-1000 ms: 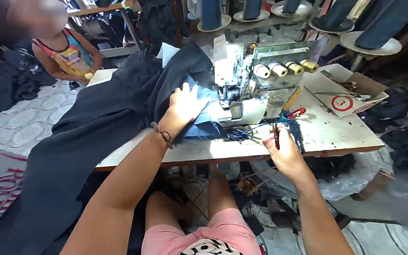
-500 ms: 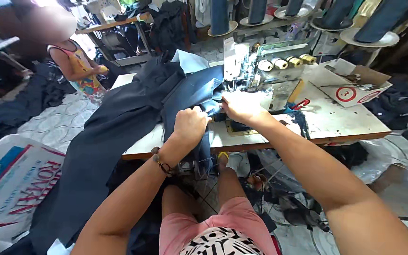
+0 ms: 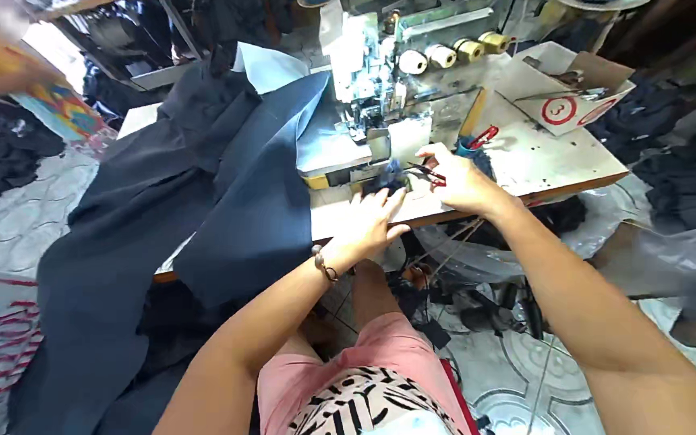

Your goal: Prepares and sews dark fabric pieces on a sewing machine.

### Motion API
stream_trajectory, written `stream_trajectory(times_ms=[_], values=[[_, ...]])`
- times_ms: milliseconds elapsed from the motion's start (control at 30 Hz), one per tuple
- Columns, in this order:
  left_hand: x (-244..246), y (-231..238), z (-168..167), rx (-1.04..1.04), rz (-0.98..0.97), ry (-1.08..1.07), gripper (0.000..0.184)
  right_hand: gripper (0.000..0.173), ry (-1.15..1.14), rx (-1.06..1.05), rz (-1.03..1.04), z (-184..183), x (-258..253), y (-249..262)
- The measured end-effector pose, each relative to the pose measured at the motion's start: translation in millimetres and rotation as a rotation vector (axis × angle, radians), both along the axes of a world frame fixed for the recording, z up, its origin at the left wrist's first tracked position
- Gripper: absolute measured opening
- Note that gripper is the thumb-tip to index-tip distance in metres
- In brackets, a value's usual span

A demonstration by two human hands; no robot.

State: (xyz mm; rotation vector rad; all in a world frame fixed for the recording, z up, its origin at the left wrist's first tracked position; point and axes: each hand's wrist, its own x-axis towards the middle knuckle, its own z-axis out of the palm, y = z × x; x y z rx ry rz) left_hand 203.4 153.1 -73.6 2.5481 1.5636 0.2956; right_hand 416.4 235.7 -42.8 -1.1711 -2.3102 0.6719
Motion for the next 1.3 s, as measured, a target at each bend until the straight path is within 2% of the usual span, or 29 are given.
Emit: stream_trajectory(times_ms=[100,167,233,300,333,400,467,533,600,633,700,800,867,1000,1133,1233,1300], values=[[5,23,9,-0.116,0.031,0.11,0.072,0.049,0.161,0.06,-0.155,-15,41,17],[18,49,32,-0.403,0.037,0.195,0.071,0.043,0.316,0.081,-0.257,-38,53,27],[31,82,41,-0.654,0.058,0.207,0.081,0.033,0.371,0.126,-0.269,-48,52,31],[38,99,44,-0.864,0.111,0.111,0.086,0.026,0.372,0.196,-0.227,-52,50,30],[38,102,39,-0.939,0.115,0.021,0.083,0.026,0.372,0.214,-0.215,-53,51,29],[37,103,29,-0.995,0.111,-0.086,0.079,0.025,0.361,0.235,-0.215,-54,54,29],[36,105,26,-1.0,0.057,-0.074,0.081,0.026,0.256,0.279,-0.183,-47,59,28],[36,104,27,-0.962,0.08,-0.049,0.084,0.023,-0.017,0.263,-0.091,-24,74,24],[35,102,27,-0.874,0.112,-0.005,0.088,0.015,-0.351,0.11,-0.039,9,93,14],[34,101,26,-0.821,0.11,0.014,0.088,0.014,-0.489,0.024,-0.075,25,102,5],[35,93,31,-0.72,0.115,0.044,0.081,0.008,-0.585,-0.023,-0.165,44,130,-15],[26,71,31,-0.455,0.122,0.118,0.063,0.011,-0.407,0.062,-0.222,36,182,-50],[12,57,26,-0.256,0.086,0.063,0.049,0.015,-0.239,0.031,-0.272,16,184,-76],[0,51,19,0.038,0.071,-0.023,0.026,0.012,0.07,-0.167,-0.151,-55,122,-102],[7,50,30,0.098,0.12,-0.059,0.023,0.019,0.231,-0.296,-0.102,-105,59,-95],[-5,32,38,0.179,0.085,-0.111,0.025,0.024,0.233,-0.444,-0.058,-106,45,-85],[-17,10,46,0.199,0.036,-0.176,0.025,0.026,0.277,-0.448,0.037,-79,47,-80]])
